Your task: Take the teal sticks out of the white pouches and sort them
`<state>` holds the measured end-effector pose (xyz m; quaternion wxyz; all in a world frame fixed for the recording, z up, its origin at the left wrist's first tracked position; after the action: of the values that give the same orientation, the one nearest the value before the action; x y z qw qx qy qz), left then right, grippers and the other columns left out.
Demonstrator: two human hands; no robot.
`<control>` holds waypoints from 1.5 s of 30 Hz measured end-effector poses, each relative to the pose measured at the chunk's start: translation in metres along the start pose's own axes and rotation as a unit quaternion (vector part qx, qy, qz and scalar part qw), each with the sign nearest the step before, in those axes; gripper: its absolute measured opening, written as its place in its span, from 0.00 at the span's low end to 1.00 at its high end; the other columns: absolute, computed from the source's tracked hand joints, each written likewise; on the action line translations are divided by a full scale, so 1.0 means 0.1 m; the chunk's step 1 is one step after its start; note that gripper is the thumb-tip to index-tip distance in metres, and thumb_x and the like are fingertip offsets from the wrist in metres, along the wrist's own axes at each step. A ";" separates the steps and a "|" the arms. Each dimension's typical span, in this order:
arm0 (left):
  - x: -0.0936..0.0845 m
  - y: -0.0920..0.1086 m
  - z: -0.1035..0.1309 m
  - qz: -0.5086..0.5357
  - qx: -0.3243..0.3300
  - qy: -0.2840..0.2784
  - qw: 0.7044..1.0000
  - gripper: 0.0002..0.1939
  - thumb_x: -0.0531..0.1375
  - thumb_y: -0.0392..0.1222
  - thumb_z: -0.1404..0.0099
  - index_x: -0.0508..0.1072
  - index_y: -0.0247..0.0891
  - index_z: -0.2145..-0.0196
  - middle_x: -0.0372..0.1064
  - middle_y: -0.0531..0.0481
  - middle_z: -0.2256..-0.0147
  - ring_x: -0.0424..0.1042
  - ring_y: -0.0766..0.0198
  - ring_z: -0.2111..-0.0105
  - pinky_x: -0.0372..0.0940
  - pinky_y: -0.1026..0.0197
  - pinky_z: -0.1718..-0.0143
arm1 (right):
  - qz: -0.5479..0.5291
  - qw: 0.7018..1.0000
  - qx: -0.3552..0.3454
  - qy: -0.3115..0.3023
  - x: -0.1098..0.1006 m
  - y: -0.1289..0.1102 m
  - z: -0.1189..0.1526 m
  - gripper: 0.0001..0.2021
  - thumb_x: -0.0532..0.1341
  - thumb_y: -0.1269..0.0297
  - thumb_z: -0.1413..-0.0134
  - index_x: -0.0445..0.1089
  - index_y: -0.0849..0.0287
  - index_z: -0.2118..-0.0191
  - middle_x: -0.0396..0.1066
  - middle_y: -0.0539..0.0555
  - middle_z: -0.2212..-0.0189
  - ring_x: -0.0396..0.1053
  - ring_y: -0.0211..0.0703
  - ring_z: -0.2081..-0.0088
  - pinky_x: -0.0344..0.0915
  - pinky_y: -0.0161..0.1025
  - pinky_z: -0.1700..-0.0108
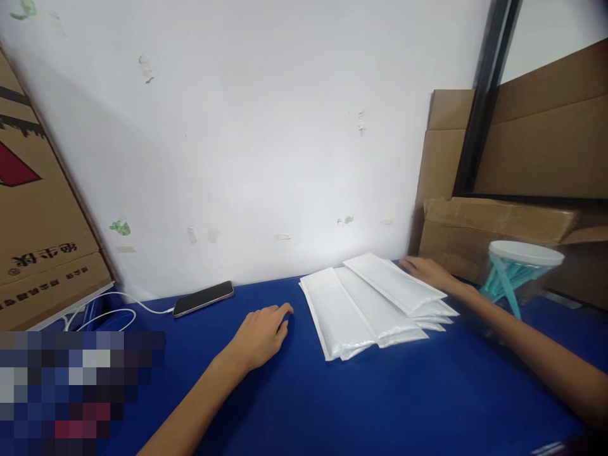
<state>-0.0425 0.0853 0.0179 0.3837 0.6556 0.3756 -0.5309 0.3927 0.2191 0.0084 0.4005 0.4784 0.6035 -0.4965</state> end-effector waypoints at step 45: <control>-0.19 -0.62 0.01 0.505 -0.178 0.291 0.793 0.20 0.56 0.51 0.36 0.72 0.34 0.54 0.64 0.54 0.75 0.63 0.65 0.80 0.59 0.65 0.83 | -0.715 0.539 -0.122 -0.429 0.19 -2.53 1.29 0.23 0.51 0.45 0.41 0.74 0.45 0.48 0.75 0.49 0.47 0.70 0.53 0.44 0.60 0.48 0.40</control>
<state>-0.1017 0.1092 0.0301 0.5796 0.7956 0.1735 0.0307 0.1427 0.0837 0.0206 0.1781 -0.4357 0.5561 -0.6850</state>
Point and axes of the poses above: each hand's wrist, its own z-axis away from the middle knuckle, its own x-axis out of the palm, y = z × x, the point moved 5 cm from there along -z, towards the middle knuckle
